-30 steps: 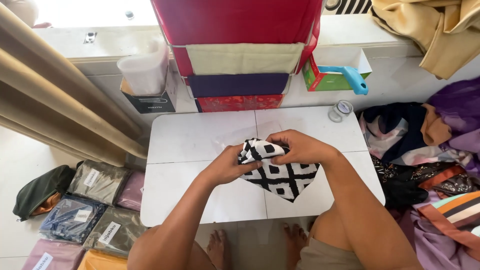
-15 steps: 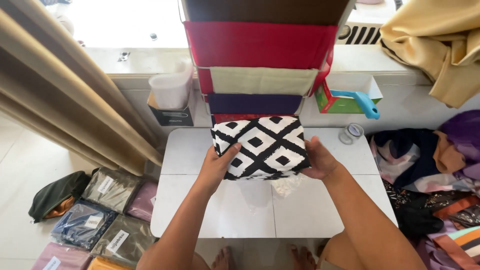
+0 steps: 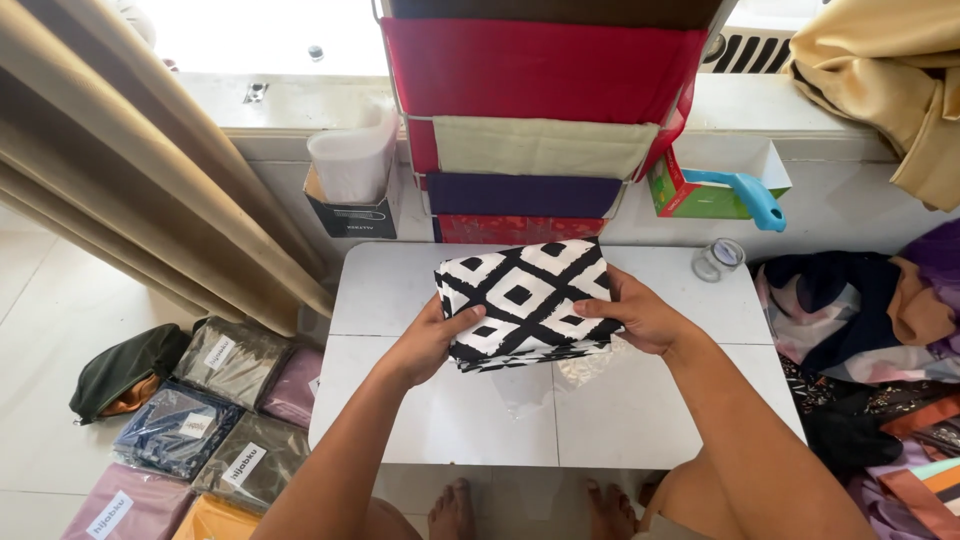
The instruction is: The person uses a lint roller to clean a black and white patterned cloth on a white table. They then fold the cloth multiple times into a small square and place it into a clear plastic bag.
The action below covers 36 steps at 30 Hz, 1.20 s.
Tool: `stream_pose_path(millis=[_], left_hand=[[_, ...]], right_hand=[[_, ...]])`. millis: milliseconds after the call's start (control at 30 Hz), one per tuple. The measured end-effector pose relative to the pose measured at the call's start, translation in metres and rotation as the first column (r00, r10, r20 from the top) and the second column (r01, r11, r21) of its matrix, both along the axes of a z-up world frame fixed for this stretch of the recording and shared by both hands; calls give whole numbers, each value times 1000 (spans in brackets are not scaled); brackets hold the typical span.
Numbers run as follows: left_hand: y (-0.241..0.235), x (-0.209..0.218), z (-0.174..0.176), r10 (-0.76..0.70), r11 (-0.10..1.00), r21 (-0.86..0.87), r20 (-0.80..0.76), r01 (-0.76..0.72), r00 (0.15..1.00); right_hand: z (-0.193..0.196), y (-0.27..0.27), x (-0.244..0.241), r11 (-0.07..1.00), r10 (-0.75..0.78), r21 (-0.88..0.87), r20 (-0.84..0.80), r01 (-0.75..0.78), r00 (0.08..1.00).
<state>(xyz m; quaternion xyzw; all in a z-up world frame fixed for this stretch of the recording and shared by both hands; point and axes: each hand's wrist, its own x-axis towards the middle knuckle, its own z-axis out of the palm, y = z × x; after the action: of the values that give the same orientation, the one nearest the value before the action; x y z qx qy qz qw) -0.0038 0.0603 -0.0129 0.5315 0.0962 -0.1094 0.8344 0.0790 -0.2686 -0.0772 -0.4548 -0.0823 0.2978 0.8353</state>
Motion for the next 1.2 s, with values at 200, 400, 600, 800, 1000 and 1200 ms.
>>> stream_pose_path(millis=[200,400,600,800,1000,1200], left_hand=[[10,0,0,11,1000,5,-36,-11,999],[9,8,-1,15,1000,-14,-62,-16,998],[18,12,-5,4,999,32,-144,1,990],[19,14,-8,7,999,36,-174,-1,985],[16,10,1,-15,997,70,-169,27,985],[14,12,4,-3,1000,-16,-166,0,986]], right_hand=[[22,19,-17,990,-64,-125,-30,60,997],[34,25,-11,968,-70,-243,-51,56,996],[44,22,-13,961,40,-272,-75,-59,996],[23,21,-9,953,-28,-304,-75,3,997],[16,17,-11,955,-77,-288,16,79,997],[42,23,-16,966,-102,-231,74,116,992]])
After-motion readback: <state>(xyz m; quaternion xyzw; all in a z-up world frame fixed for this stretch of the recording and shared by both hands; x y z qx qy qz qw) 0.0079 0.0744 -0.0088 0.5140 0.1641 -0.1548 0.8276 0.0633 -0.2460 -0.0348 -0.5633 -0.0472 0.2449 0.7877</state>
